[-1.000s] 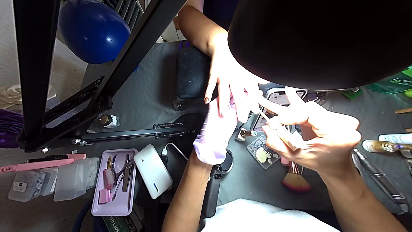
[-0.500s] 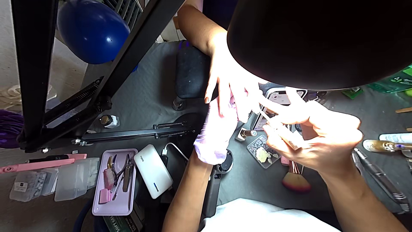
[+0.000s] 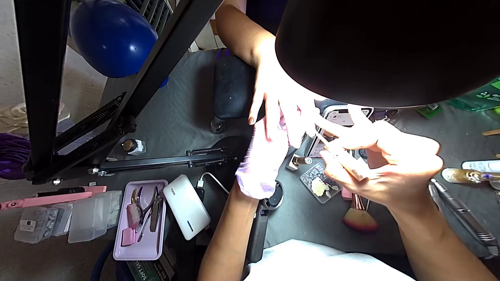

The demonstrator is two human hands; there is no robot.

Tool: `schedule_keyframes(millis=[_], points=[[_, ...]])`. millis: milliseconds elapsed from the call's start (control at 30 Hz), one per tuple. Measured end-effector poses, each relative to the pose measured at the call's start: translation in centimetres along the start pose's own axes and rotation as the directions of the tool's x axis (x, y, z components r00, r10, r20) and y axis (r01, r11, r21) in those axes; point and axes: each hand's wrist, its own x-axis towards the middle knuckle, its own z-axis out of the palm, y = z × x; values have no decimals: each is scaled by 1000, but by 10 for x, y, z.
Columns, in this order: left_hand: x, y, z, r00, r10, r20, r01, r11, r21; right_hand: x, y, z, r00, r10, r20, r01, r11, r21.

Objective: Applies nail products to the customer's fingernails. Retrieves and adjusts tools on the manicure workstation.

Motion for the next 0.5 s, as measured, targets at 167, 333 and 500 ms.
schedule_keyframes(millis=[167,333,500], points=[[0,5,4,999,-20,-29,22,998,63,0,-1,-1,1000,0,1,0,1000,18],[3,7,4,999,-33,-19,34,999,36,-2,0,1,1000,-19,-9,19,1000,22],[3,6,4,999,-28,-23,30,996,90,-2,-2,3,999,-41,0,41,999,9]])
